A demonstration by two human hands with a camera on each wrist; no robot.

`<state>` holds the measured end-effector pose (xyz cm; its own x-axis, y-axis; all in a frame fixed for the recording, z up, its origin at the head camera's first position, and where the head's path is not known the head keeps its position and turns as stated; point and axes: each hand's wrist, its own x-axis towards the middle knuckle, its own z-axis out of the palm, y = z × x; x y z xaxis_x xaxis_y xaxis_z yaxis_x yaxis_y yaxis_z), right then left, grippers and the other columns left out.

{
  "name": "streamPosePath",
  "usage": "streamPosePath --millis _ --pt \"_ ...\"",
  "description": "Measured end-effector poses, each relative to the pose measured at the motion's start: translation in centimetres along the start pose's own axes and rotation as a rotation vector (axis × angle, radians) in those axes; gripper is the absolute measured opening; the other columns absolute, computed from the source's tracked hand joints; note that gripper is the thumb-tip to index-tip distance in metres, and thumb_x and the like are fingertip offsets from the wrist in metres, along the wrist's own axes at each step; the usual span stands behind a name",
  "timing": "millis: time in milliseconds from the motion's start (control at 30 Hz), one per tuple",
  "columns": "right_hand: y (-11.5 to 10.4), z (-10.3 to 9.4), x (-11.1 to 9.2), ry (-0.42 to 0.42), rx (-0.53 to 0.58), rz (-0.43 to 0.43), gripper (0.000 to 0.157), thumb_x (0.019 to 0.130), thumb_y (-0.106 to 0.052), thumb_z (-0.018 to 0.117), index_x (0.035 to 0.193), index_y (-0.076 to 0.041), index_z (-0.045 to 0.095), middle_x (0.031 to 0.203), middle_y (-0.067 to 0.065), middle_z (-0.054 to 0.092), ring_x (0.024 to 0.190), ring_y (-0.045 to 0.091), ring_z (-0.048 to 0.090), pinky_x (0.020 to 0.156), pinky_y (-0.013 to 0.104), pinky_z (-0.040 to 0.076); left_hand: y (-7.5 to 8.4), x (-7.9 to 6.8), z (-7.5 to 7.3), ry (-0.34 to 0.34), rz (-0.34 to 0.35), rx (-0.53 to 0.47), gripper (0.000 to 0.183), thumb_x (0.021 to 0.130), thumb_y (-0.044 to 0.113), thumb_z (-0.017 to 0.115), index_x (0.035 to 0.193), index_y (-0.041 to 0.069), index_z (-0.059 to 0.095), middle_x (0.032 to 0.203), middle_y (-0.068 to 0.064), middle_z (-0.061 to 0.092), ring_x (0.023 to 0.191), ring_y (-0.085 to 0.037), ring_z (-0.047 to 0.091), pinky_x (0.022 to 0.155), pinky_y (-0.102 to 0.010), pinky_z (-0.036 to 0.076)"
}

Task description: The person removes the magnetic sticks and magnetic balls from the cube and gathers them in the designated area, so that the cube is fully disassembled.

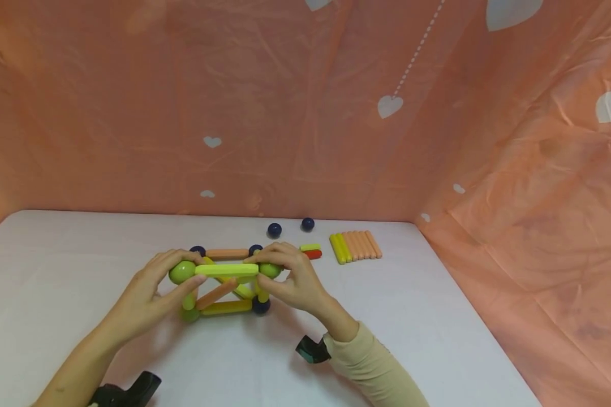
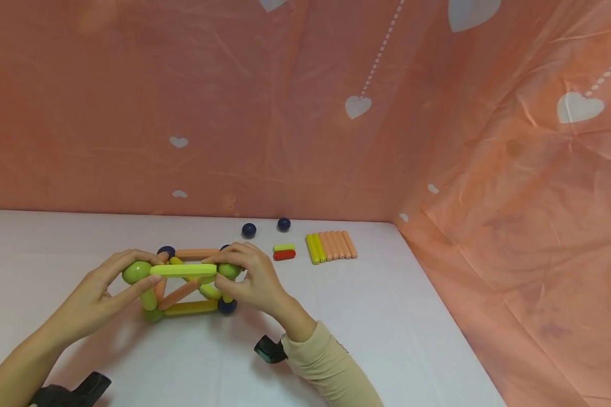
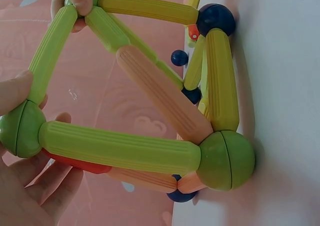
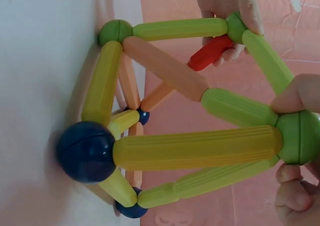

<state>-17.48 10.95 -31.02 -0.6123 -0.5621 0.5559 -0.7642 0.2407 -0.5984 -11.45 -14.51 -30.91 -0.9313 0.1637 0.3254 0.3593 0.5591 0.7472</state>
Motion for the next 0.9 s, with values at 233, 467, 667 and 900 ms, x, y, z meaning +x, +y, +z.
streamPosePath --millis 233,467,667,900 --pt "0.06 0.2 -0.18 0.014 -0.016 0.052 0.02 0.079 -0.004 0.067 0.099 -0.004 0.07 0.098 0.008 0.067 0.085 0.011 0.052 0.066 0.024 0.051 0.0 0.0 -0.16 -0.024 -0.019 -0.016 0.022 0.094 0.027 0.062 0.113 0.017 0.059 0.124 -0.009 0.056 0.115 -0.026 0.044 0.091 -0.062 0.037" --pt "-0.12 0.01 -0.07 -0.035 0.059 0.108 0.018 0.081 0.001 0.066 0.099 0.001 0.062 0.1 0.014 0.063 0.084 0.009 0.052 0.071 0.019 0.054 -0.05 -0.01 -0.19 -0.031 -0.019 -0.024 0.024 0.094 0.027 0.062 0.115 0.016 0.058 0.126 -0.01 0.055 0.119 -0.03 0.043 0.093 -0.065 0.035" --pt "-0.33 -0.09 0.07 -0.048 0.079 0.128 0.018 0.081 0.002 0.066 0.098 0.001 0.06 0.096 0.014 0.063 0.078 0.006 0.051 0.066 0.017 0.051 -0.04 -0.03 -0.16 -0.029 -0.024 -0.031 0.024 0.094 0.027 0.062 0.115 0.016 0.058 0.126 -0.011 0.054 0.118 -0.029 0.043 0.093 -0.065 0.036" --pt "-0.47 -0.13 0.03 -0.054 0.083 0.141 0.019 0.082 0.003 0.066 0.099 0.001 0.059 0.096 0.015 0.062 0.078 0.006 0.052 0.066 0.016 0.051 -0.17 -0.1 0.11 -0.001 -0.003 -0.011 0.021 0.094 0.026 0.063 0.113 0.019 0.059 0.122 -0.006 0.057 0.111 -0.019 0.042 0.091 -0.059 0.038"
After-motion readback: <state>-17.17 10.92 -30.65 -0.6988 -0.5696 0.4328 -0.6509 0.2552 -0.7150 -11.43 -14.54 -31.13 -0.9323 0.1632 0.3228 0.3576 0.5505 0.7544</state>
